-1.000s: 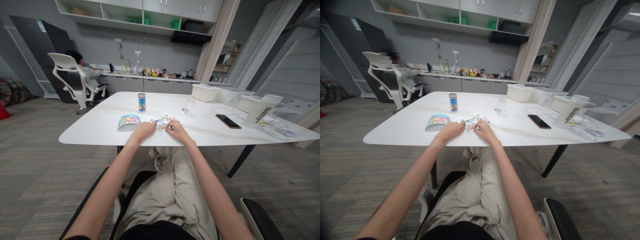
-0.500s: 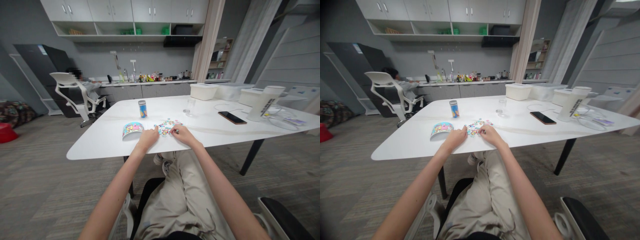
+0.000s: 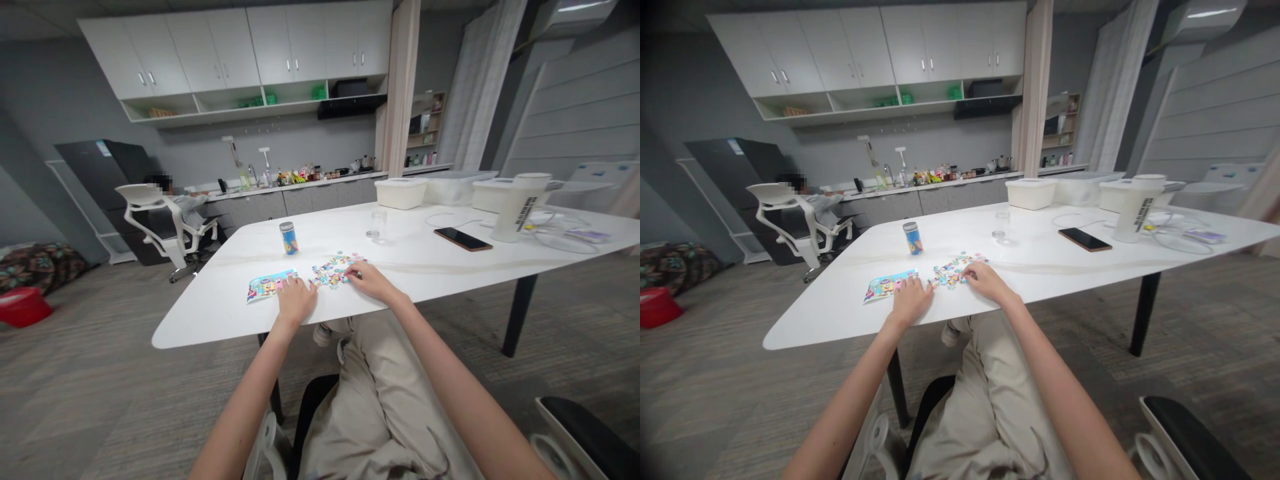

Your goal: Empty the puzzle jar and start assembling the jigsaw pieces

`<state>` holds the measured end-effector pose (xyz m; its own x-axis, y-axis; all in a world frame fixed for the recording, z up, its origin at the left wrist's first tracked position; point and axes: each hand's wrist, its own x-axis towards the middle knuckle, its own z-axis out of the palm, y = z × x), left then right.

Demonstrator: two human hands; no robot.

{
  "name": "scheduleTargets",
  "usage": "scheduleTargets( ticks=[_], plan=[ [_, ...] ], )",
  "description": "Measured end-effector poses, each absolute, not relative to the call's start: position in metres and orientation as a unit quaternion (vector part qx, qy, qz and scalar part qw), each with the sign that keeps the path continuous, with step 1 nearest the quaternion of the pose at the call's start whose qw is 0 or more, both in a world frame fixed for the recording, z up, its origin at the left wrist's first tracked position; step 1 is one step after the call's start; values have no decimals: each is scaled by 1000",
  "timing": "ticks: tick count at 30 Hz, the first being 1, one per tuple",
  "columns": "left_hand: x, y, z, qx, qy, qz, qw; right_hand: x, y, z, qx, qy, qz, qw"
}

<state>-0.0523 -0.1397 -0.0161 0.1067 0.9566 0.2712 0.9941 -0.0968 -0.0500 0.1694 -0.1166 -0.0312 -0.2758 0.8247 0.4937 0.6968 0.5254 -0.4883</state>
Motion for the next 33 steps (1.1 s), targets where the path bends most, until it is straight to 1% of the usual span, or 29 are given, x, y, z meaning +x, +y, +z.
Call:
scheduleTargets(
  ticks=[5,19,29,33],
  plan=[
    [-58,-147,-14,-750,-641,-68,148,168,-118,-31,-472,-803,81,355],
    [-62,-153,-17,-742,-651,-108,117,172,-109,-42,-465,-806,50,364],
    [-63,-150,-20,-757,-631,-119,121,172,-110,-45,-440,-820,102,351],
    [-65,-148,-23,-768,-614,-145,110,173,-110,-45,-443,-819,107,348]
  ],
)
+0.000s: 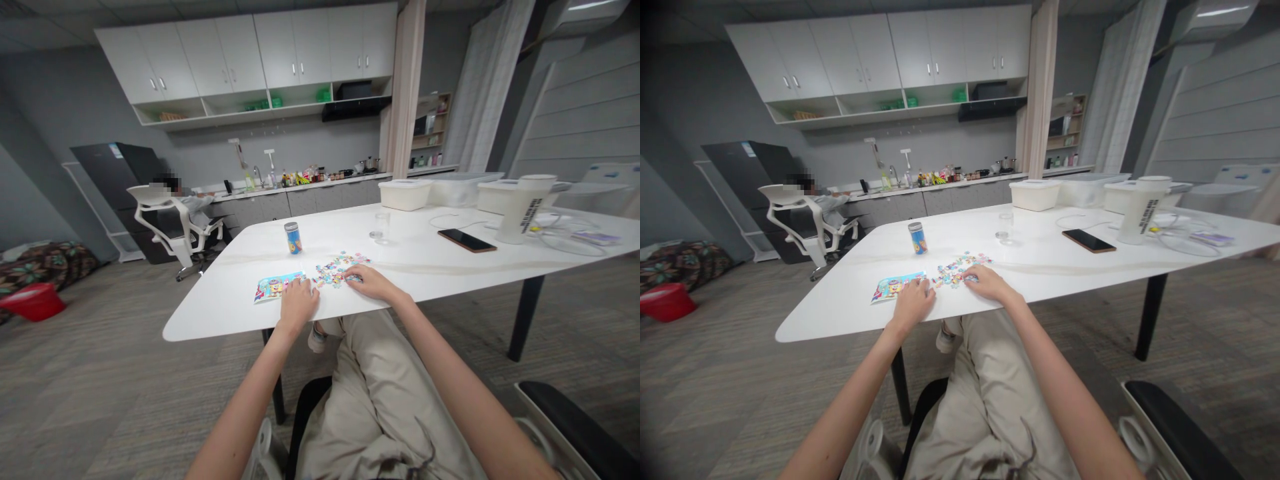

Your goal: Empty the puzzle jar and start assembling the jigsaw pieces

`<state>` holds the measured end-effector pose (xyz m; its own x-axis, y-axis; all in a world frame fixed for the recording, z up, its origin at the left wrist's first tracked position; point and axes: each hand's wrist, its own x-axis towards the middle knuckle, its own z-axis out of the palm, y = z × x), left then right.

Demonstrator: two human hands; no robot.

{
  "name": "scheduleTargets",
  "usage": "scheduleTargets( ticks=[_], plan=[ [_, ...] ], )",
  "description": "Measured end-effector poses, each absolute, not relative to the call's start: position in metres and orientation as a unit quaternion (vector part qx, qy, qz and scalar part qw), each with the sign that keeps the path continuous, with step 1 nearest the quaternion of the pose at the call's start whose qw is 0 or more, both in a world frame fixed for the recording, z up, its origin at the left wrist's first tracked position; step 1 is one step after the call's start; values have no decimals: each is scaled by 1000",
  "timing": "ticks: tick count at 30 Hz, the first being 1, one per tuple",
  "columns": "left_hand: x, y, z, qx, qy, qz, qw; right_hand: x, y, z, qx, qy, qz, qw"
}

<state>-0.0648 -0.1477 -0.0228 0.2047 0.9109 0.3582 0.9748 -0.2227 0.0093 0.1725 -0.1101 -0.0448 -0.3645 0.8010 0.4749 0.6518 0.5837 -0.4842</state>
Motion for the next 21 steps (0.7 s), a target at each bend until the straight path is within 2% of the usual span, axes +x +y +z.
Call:
scheduleTargets(
  ticks=[7,21],
  plan=[
    [-64,-145,-24,-819,-536,-170,115,172,-114,-38,-450,-817,116,342],
    [-60,-152,-16,-779,-605,-144,79,173,-114,-38,-452,-815,106,346]
  ],
)
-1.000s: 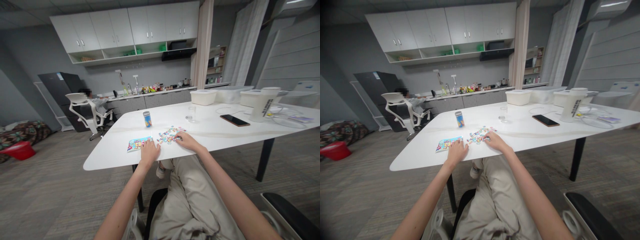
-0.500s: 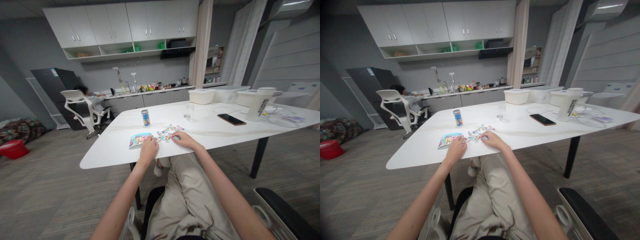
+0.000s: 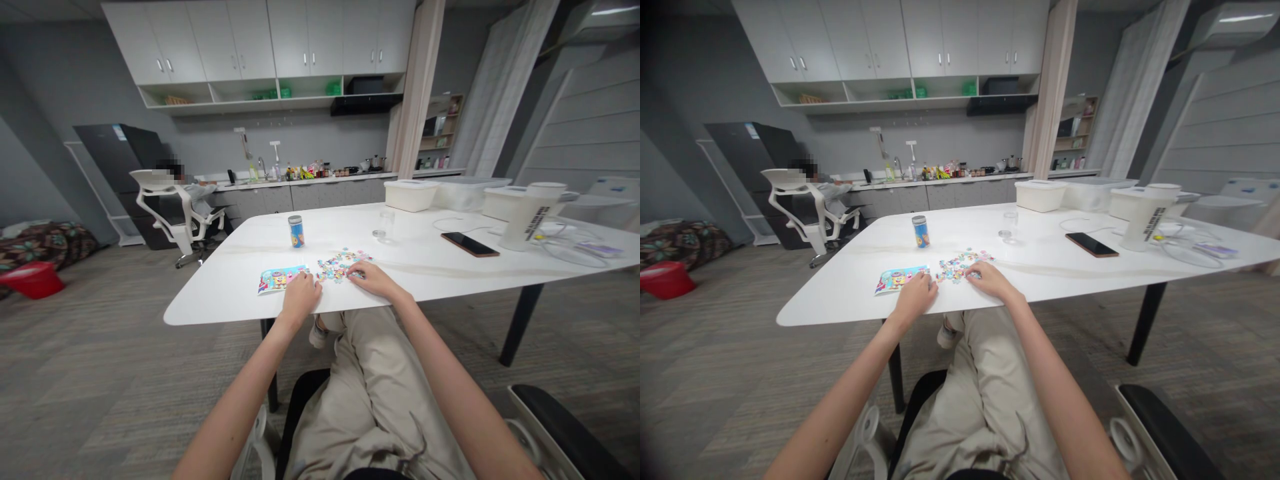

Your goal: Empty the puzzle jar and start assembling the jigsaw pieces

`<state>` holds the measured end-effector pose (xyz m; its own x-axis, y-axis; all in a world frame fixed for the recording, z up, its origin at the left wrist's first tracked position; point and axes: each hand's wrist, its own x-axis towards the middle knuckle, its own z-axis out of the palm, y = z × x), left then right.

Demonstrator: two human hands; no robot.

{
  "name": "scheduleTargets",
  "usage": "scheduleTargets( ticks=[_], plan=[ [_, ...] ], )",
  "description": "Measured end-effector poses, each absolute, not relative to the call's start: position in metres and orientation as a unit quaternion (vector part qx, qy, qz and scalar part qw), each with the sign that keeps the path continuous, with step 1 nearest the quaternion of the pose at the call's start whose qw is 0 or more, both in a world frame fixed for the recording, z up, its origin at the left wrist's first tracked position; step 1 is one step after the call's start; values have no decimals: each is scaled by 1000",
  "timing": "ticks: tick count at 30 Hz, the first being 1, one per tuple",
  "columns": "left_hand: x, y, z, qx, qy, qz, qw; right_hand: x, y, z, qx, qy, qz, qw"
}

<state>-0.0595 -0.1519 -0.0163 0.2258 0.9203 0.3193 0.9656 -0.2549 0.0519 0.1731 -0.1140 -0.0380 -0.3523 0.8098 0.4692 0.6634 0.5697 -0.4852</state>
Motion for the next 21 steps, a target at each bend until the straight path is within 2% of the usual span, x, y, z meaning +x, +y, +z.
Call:
scheduleTargets(
  ticks=[11,16,21],
  plan=[
    [-57,-157,-16,-704,-679,-166,122,173,-108,-43,-442,-797,137,388],
    [-60,-154,-19,-744,-629,-171,147,173,-109,-42,-443,-791,146,395],
    [-61,-151,-20,-760,-622,-151,113,173,-109,-43,-443,-797,135,387]
  ],
)
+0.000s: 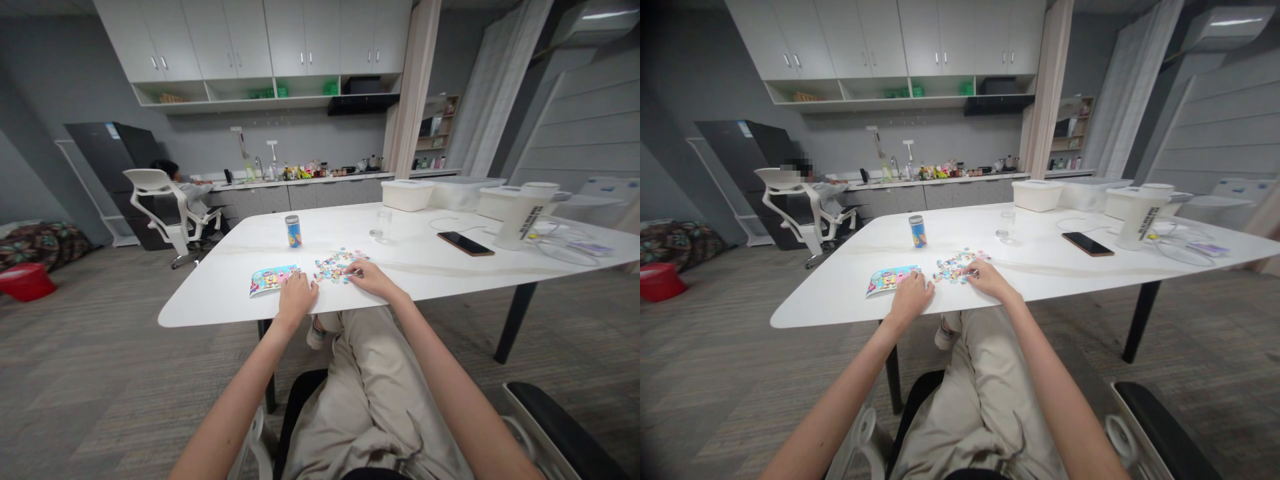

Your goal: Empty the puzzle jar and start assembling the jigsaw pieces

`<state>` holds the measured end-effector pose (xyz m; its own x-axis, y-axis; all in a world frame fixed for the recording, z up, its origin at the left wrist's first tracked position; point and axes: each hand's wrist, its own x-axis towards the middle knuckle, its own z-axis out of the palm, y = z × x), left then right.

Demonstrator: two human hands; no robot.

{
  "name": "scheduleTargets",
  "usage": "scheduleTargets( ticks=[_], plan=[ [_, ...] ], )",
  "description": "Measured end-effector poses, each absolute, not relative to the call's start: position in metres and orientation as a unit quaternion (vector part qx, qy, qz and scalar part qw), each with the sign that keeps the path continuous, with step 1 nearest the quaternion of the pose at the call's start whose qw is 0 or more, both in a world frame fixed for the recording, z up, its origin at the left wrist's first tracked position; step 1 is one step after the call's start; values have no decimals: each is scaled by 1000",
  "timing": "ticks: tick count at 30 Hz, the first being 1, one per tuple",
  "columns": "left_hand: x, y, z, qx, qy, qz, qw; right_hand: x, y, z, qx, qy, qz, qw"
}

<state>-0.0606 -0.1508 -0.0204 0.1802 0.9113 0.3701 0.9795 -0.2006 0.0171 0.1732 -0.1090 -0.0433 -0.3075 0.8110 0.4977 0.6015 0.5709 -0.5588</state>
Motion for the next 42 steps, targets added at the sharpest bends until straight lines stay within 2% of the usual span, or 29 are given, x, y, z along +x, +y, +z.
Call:
scheduleTargets(
  ticks=[25,32,42],
  plan=[
    [-61,-151,-18,-781,-597,-150,106,174,-113,-40,-432,-826,108,346],
    [-59,-153,-16,-792,-587,-134,98,176,-106,-47,-444,-802,121,380],
    [-60,-152,-16,-795,-578,-135,123,176,-105,-46,-439,-811,108,372]
  ],
)
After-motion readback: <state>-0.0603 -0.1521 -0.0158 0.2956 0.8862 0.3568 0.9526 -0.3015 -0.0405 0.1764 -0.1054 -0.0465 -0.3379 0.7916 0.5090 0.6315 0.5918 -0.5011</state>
